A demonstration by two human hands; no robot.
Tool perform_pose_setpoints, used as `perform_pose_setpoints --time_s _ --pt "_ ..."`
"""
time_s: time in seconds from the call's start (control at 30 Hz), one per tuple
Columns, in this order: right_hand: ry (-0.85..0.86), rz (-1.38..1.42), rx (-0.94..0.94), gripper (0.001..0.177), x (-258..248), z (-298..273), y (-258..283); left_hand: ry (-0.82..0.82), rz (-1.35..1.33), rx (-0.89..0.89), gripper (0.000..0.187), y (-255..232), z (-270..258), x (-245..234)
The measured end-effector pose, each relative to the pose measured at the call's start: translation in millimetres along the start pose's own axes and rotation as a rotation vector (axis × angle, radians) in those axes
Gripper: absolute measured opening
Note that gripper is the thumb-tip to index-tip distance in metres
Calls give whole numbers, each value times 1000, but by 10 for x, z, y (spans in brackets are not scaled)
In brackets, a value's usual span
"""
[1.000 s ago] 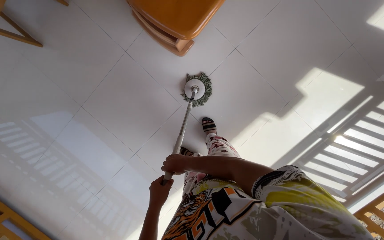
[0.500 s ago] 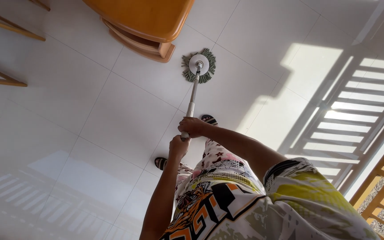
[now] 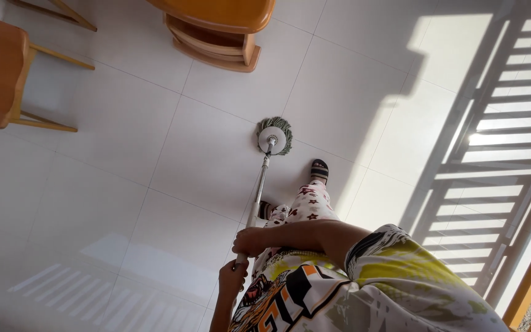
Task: Mopping a tiled balcony floor using a string mop.
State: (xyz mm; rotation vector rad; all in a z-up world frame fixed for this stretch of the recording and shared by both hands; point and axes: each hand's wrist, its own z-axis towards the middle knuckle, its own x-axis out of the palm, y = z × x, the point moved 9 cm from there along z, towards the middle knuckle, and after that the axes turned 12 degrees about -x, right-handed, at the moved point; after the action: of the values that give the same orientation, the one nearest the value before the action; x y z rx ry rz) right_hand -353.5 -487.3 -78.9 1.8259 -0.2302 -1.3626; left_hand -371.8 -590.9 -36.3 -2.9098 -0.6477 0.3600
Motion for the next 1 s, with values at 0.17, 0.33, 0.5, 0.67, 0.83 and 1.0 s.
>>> perform_pose_setpoints --time_s 0.17,0.33,0.5,0.67,0.83,1.0 --pt "125 175 -121 19 -19 323 575 -102 196 93 66 902 602 -369" --pt "217 146 161 18 -76 65 173 -68 273 112 31 -18 77 -90" --pt "62 42 367 16 -198 -616 -526 38 227 123 30 -866 -17 573" --pt "-196 -17 432 17 -372 -1060 -793 145 219 83 18 -1168 8 1022" --pt "-62 22 530 23 -38 -957 -509 121 264 -11 27 -699 -82 961" --pt "-46 -24 377 22 594 -902 321 99 374 -49 13 264 -388 984"
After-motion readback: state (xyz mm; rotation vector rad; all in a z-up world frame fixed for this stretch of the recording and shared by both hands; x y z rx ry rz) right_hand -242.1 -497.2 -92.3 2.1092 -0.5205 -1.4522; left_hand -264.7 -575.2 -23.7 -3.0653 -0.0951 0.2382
